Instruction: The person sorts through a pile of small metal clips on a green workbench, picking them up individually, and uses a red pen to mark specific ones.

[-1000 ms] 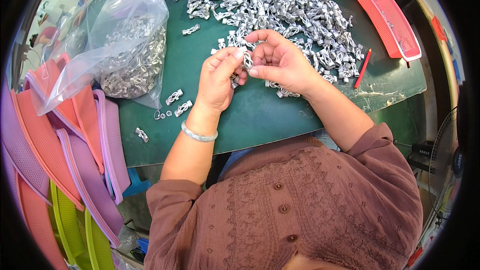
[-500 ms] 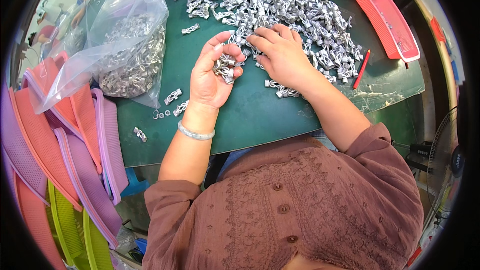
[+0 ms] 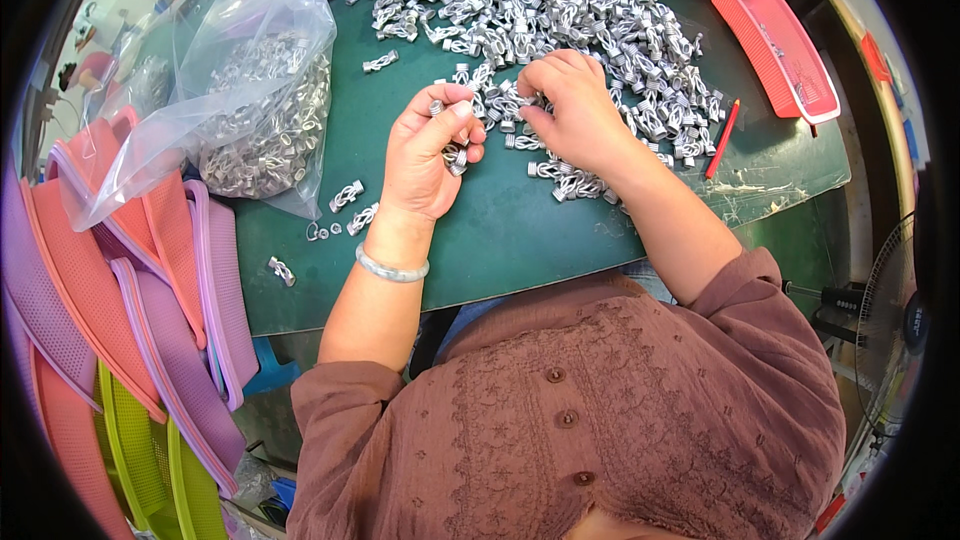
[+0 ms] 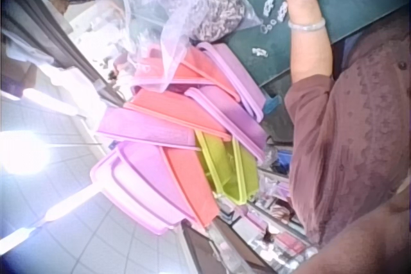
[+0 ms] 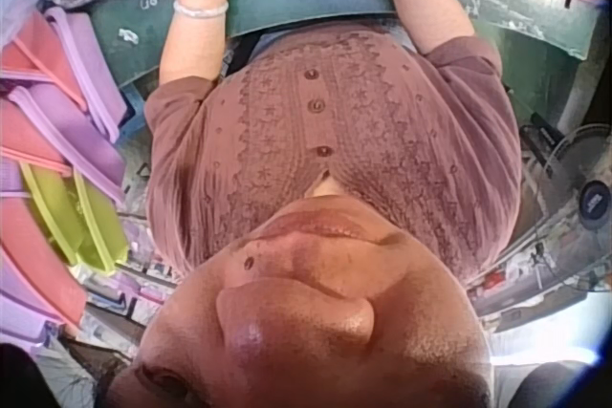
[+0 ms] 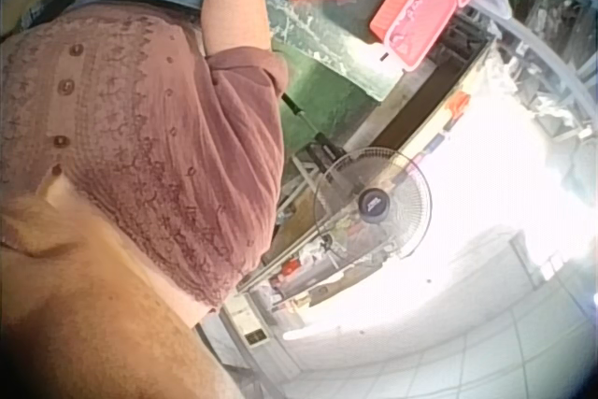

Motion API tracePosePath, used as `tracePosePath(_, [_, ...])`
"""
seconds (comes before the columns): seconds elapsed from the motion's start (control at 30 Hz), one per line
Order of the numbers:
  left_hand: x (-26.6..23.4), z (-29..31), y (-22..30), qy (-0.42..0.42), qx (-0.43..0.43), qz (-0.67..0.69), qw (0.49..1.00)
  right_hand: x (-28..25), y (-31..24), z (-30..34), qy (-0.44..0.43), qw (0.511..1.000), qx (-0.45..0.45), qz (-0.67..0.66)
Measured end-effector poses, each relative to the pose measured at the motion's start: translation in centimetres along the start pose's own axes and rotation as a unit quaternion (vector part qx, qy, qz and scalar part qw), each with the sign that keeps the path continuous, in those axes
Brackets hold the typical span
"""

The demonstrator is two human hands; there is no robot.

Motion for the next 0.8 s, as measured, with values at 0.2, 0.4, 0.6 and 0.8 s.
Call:
tracePosePath(0.2, [0.0, 0.4, -0.1, 0.038, -0.013, -0.128, 0.991, -0.4, 0.3, 0.0, -0.006, 0.993, 0.058, -0.105])
tracePosePath(0.4, [0.4, 0.7, -0.4, 0.034, -0.038, -0.194, 0.98, -1.0, -1.6, 0.7, 0.007, 0.975, -0.035, -0.219])
tracePosePath(0.6, [-0.1, 0.4, 1.5, 0.073, 0.063, -0.19, 0.977, -0.7, -3.3, 1.3, -0.058, 0.966, -0.108, -0.229])
tracePosePath(0.8, [1.7, 0.8, 4.4, 0.008, 0.257, -0.361, 0.896, 1.2, -0.5, 1.0, -0.091, 0.895, 0.062, -0.433])
Point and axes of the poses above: each hand's wrist, its own z-axis away from the middle knuckle, its own x-axis out of the palm, y = z × x, the point moved 9 cm from there along -z, towards the middle knuckle, and after that the axes turned 15 degrees about x, right-handed, at the moved point
